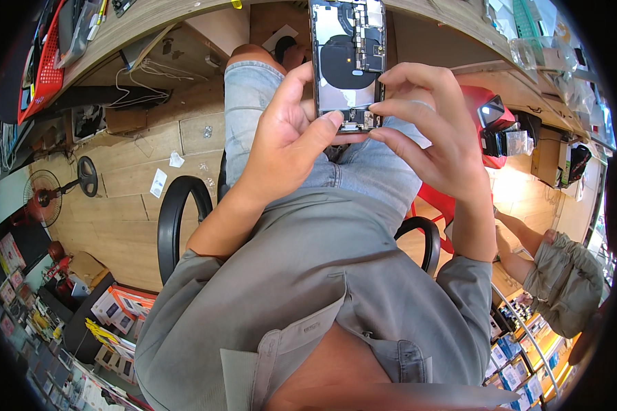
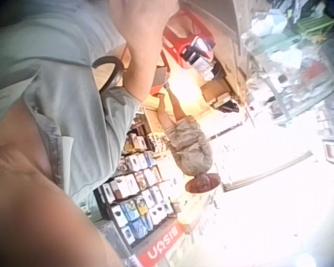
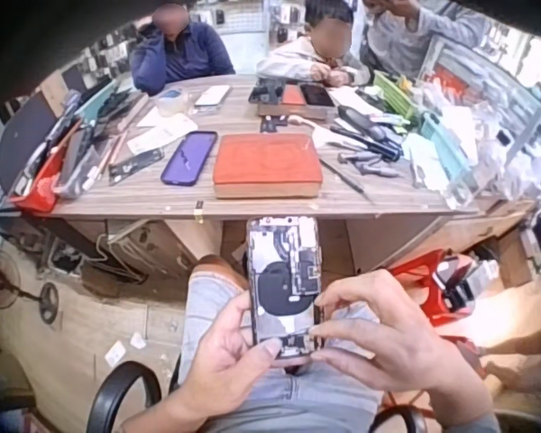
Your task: The person holds a disassembled smartphone and uses a screwdriver to remove and reinsert screws on the internal components. They manipulate small parts with their fingers and the tool while seated at a workbench.
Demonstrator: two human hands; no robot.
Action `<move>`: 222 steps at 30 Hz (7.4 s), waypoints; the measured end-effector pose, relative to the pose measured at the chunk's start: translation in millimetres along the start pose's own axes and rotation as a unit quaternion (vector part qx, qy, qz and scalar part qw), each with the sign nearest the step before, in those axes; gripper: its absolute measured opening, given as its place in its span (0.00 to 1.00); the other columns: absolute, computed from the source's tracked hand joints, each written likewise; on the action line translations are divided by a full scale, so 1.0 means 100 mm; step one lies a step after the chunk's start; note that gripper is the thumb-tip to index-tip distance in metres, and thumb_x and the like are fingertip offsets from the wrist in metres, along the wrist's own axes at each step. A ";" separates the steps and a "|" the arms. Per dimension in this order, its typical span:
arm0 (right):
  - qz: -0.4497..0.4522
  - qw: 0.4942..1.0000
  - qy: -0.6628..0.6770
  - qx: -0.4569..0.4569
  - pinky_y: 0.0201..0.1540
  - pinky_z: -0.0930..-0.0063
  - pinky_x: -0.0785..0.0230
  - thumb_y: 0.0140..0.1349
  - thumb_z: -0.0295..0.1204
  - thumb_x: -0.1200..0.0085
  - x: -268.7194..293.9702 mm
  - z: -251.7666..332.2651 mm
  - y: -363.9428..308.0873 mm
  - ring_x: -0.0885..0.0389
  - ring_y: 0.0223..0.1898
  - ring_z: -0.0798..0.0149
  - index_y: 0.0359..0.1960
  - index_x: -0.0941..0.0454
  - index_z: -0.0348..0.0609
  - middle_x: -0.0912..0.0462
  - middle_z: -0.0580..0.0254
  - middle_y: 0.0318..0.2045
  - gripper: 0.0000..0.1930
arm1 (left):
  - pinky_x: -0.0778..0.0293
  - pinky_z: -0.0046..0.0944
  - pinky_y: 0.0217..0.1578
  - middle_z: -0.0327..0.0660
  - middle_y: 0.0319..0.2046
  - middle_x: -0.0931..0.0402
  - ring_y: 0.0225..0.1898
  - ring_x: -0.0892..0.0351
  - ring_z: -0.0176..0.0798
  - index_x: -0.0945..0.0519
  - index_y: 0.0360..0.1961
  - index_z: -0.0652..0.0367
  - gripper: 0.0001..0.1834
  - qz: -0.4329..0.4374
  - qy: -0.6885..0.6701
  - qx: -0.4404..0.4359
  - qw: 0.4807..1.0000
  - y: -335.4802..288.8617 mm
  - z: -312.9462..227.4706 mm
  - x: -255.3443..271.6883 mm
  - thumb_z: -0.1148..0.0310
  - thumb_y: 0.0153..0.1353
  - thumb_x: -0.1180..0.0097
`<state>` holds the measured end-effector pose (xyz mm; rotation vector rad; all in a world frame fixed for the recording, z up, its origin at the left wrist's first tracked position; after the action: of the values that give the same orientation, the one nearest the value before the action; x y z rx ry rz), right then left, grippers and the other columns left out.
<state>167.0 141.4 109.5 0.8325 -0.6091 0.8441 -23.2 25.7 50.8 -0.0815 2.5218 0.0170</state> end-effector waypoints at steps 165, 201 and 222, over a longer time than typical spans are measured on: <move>-0.174 0.917 0.193 -0.304 0.36 0.82 0.32 0.67 0.28 0.32 0.04 -1.08 1.29 0.27 0.31 0.81 0.46 0.11 0.36 0.14 0.72 0.33 0.10 | 0.11 0.50 0.49 0.64 0.63 0.24 0.54 0.13 0.61 0.64 0.83 0.64 0.46 -0.095 0.091 -0.094 0.987 1.02 -0.62 0.58 0.82 0.71 0.53; -0.156 0.958 -0.116 -0.213 0.32 0.76 0.30 0.62 0.28 0.30 0.66 -1.72 0.82 0.23 0.31 0.69 0.43 0.11 0.42 0.14 0.65 0.41 0.09 | 0.21 0.34 0.34 0.43 0.40 0.21 0.31 0.16 0.36 0.40 0.77 0.68 0.38 -0.293 0.240 -0.156 0.912 1.35 -0.50 0.40 0.83 0.68 0.39; -0.149 0.931 -0.235 -0.236 0.45 0.63 0.20 0.66 0.32 0.33 0.73 -1.80 0.50 0.13 0.45 0.55 0.49 0.13 0.47 0.15 0.64 0.50 0.11 | 0.21 0.30 0.35 0.45 0.45 0.25 0.35 0.22 0.32 0.34 0.70 0.63 0.33 -0.243 0.403 -0.300 0.830 1.05 -0.22 0.91 0.86 0.66 0.38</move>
<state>189.7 339.4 85.7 0.6565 -1.0309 0.1918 -116.4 124.4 14.8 -1.2125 3.1190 0.7080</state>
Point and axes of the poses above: each hand's wrist, its own y-axis towards the middle knuckle, its own x-axis out of the back of the hand, z = x × y, the point moved 1 cm from there along y, towards the middle knuckle
